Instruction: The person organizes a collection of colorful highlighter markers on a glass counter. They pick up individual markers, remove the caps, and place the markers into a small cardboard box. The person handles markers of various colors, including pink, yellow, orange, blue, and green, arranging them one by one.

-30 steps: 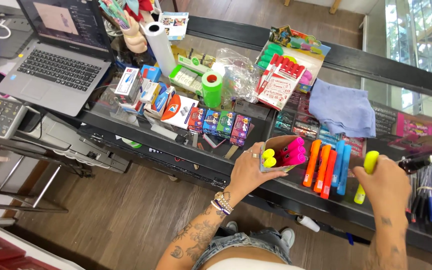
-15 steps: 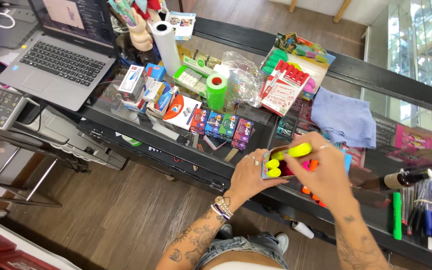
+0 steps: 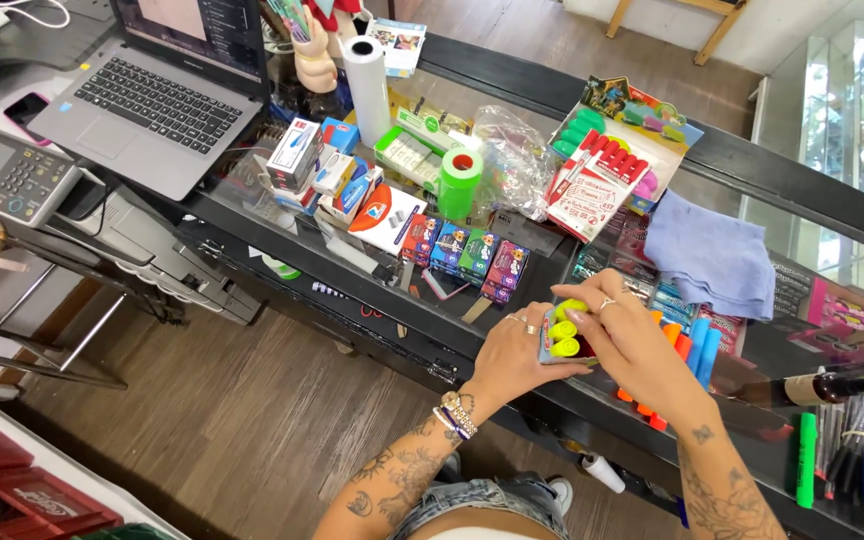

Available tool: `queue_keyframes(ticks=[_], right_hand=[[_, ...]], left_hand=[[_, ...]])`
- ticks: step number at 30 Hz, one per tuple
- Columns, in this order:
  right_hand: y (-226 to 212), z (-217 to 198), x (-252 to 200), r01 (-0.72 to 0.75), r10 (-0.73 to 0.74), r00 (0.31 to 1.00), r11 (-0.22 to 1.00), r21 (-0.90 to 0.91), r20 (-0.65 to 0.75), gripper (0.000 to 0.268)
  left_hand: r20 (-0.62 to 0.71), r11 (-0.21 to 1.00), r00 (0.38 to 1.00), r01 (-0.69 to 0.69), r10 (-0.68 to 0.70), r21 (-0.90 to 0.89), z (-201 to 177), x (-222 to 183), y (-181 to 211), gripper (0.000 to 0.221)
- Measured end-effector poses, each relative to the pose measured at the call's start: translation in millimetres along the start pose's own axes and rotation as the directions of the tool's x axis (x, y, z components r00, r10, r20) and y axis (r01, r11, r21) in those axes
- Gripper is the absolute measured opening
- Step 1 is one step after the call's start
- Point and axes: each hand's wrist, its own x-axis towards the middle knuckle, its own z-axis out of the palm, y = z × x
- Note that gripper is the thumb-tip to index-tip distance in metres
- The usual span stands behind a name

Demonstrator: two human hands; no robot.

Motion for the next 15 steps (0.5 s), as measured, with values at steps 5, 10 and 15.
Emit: queue_keyframes(ticks=[5, 10, 15], right_hand=[[5.4, 2.0, 1.6, 0.000, -0.001, 0.999, 1.000, -0.024, -0.046, 0.030], [5.9, 6.4, -0.1, -0.001, -0.003, 0.998, 0.998, -0.064, -0.064, 0.029], [19.4, 19.6, 1.7, -0.024, 0.011, 0.992, 0.995, -0.099, -0.129, 0.026]], left_hand=[[0.083, 0.997, 0.995, 0.057, -0.053, -0.044, 0.1, -4.6, -3.0, 0.084], [0.143, 0.994, 0.986, 0.096, -0.089, -0.046, -2.3, -2.8, -1.2, 0.084], [0.121, 0.996, 0.989, 0.087, -0.082, -0.029, -1.2, -2.0, -0.8, 0.088]])
